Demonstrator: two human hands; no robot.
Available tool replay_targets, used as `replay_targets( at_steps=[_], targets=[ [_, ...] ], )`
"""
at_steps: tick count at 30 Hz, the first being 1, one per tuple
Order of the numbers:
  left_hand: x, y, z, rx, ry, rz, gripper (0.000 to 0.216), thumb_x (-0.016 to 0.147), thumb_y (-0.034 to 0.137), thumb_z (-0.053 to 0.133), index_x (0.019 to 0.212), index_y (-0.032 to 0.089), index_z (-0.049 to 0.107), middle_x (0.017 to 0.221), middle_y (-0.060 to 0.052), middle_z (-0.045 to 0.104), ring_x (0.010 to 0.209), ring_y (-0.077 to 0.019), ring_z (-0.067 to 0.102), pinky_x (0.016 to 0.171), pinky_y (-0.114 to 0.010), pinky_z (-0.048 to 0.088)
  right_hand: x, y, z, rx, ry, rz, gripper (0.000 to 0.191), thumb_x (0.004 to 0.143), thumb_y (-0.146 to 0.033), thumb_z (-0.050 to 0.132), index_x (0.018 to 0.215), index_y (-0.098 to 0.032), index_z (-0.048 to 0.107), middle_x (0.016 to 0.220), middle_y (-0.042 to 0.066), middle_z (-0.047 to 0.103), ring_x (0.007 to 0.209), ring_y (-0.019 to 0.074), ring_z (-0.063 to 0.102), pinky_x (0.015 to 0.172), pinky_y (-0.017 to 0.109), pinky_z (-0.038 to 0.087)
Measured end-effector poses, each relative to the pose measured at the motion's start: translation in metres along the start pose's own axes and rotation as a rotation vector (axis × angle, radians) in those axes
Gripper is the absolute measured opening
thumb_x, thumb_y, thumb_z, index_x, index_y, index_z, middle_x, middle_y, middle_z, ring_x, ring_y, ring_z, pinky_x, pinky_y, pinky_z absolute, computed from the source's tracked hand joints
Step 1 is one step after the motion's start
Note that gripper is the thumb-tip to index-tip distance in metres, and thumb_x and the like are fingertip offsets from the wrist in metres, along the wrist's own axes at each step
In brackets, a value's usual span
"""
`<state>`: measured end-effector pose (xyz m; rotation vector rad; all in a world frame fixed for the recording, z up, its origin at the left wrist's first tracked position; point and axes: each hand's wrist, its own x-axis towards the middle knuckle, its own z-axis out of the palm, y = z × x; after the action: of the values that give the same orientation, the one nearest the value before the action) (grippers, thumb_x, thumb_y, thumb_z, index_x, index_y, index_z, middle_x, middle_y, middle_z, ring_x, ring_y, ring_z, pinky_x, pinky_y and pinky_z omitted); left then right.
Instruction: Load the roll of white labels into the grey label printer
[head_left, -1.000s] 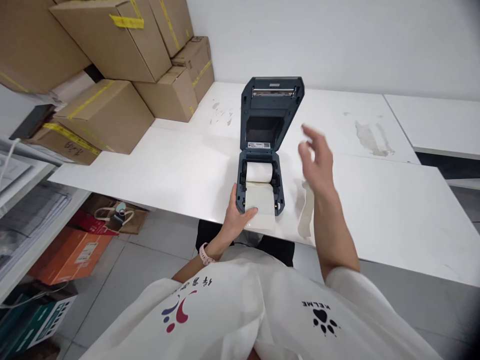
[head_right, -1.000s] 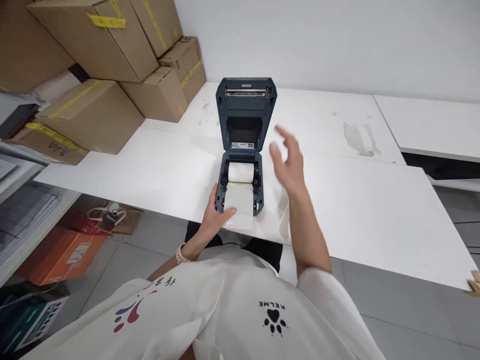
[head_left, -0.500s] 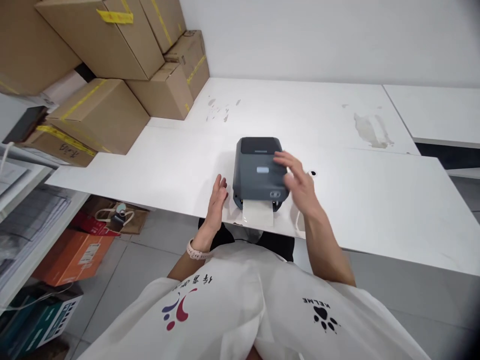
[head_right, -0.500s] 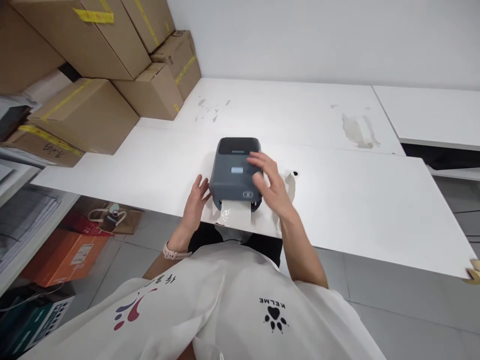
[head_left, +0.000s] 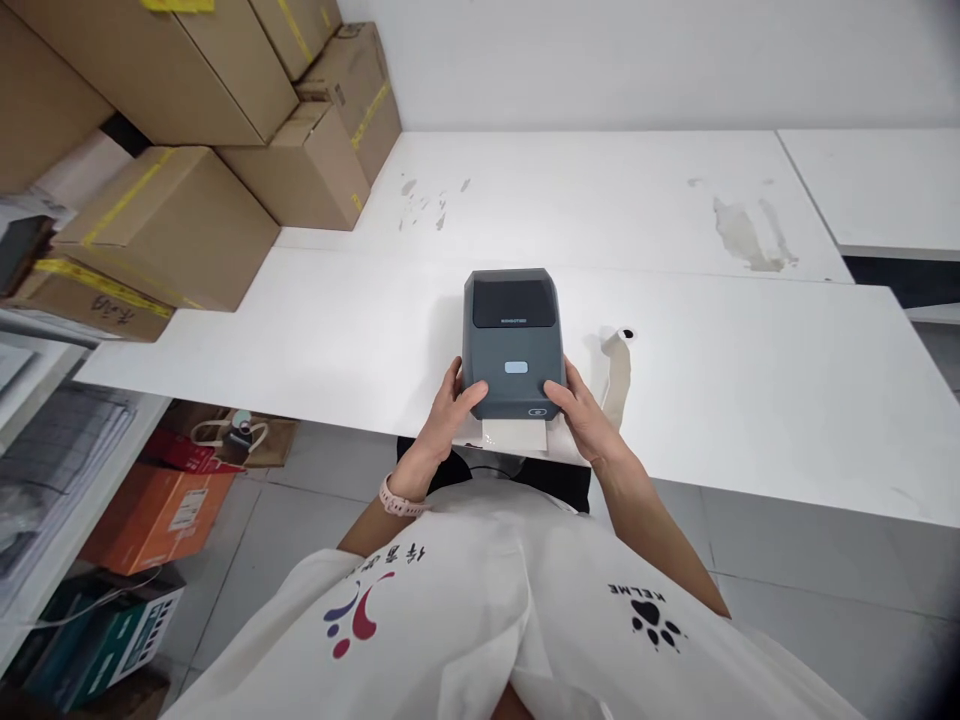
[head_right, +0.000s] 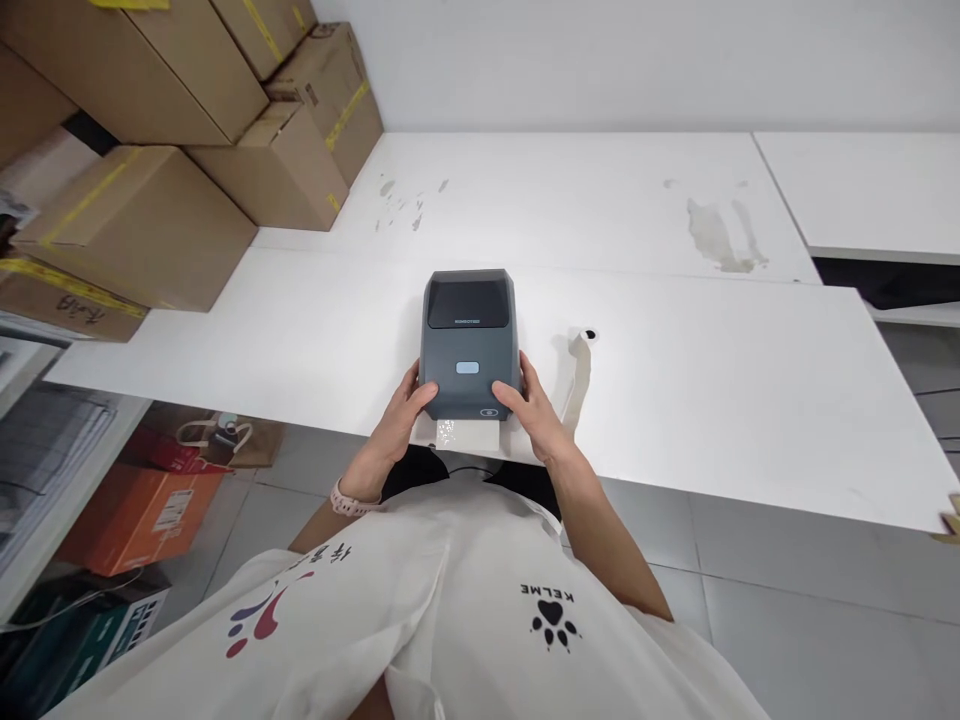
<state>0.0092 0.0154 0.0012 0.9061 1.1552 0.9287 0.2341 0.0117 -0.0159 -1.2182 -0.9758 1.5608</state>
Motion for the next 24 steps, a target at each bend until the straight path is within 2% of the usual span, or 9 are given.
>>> replay_targets(
  at_steps=[5,9,13,14,16,18,19,21,24],
  targets=[
    [0.008,0.000,0.005,0.012,-0.009,0.106,0.085,0.084,0.054,0.075,0.157,0.027,0.043,0.159,-0.010,0.054,0.149,-0.0381,0.047,0.122,-0.054,0.041,0.002,-0.008,0.002,-0.003,0.013,-0.002,0.095,0.075,-0.062,0.083,0.156,-0.034,0.044,0.163,0.003,0.049,0.154,0.0327,0.039,0.130,0.055,0.030],
    [0.013,-0.002,0.006,0.029,0.026,0.171,0.089,0.081,0.056,0.078,0.155,0.021,0.044,0.156,-0.014,0.056,0.145,-0.0373,0.051,0.119,-0.052,0.044,0.004,-0.004,0.003,0.018,0.053,-0.042,0.094,0.073,-0.060,0.085,0.154,-0.032,0.047,0.162,0.005,0.050,0.151,0.0341,0.044,0.127,0.057,0.034],
    [0.009,-0.004,0.006,0.046,0.026,0.180,0.087,0.081,0.062,0.075,0.152,0.021,0.046,0.155,-0.016,0.055,0.142,-0.0351,0.053,0.115,-0.049,0.047,0.006,0.001,0.001,0.032,0.055,-0.046,0.094,0.072,-0.058,0.086,0.154,-0.031,0.047,0.161,0.005,0.051,0.152,0.0346,0.043,0.127,0.057,0.034],
    [0.004,-0.006,0.007,0.069,0.058,0.182,0.084,0.082,0.063,0.074,0.150,0.022,0.047,0.155,-0.015,0.055,0.141,-0.0335,0.054,0.112,-0.047,0.048,0.006,0.001,0.000,0.037,0.050,-0.041,0.094,0.072,-0.057,0.085,0.154,-0.031,0.047,0.160,0.005,0.052,0.151,0.0345,0.044,0.127,0.057,0.035],
    [-0.011,-0.014,0.008,0.155,0.212,0.202,0.074,0.082,0.063,0.074,0.141,0.024,0.053,0.145,-0.014,0.060,0.130,-0.0287,0.060,0.104,-0.041,0.051,0.007,0.001,0.001,0.051,0.045,-0.036,0.093,0.073,-0.057,0.084,0.154,-0.032,0.046,0.159,0.005,0.054,0.149,0.0341,0.046,0.127,0.056,0.036],
    [-0.029,-0.025,0.011,0.243,0.388,0.221,0.054,0.082,0.061,0.074,0.117,0.022,0.063,0.117,-0.009,0.069,0.104,-0.0216,0.065,0.089,-0.035,0.051,0.007,0.000,0.002,0.066,0.053,-0.037,0.093,0.073,-0.057,0.084,0.154,-0.031,0.046,0.159,0.005,0.054,0.149,0.0335,0.047,0.127,0.055,0.036],
    [-0.037,-0.031,0.013,0.260,0.407,0.208,0.044,0.084,0.062,0.071,0.100,0.021,0.065,0.097,-0.005,0.068,0.088,-0.0178,0.063,0.081,-0.032,0.050,0.006,0.000,0.004,0.074,0.060,-0.038,0.094,0.072,-0.057,0.083,0.154,-0.030,0.045,0.159,0.005,0.054,0.149,0.0334,0.047,0.127,0.054,0.037],
    [-0.048,-0.041,0.018,0.229,0.306,0.138,0.048,0.089,0.064,0.063,0.072,0.020,0.059,0.069,0.001,0.057,0.065,-0.0126,0.051,0.066,-0.029,0.043,0.006,0.000,0.005,0.084,0.069,-0.038,0.096,0.071,-0.058,0.083,0.154,-0.029,0.045,0.158,0.006,0.055,0.149,0.0334,0.048,0.127,0.054,0.037],
    [-0.050,-0.047,0.027,0.117,0.087,0.048,0.053,0.086,0.067,0.064,0.062,0.019,0.056,0.060,0.002,0.053,0.056,-0.0101,0.043,0.057,-0.027,0.035,0.004,-0.001,0.006,0.056,0.068,-0.047,0.095,0.071,-0.058,0.082,0.154,-0.029,0.045,0.156,0.005,0.057,0.148,0.0340,0.049,0.126,0.054,0.038]
  ],
)
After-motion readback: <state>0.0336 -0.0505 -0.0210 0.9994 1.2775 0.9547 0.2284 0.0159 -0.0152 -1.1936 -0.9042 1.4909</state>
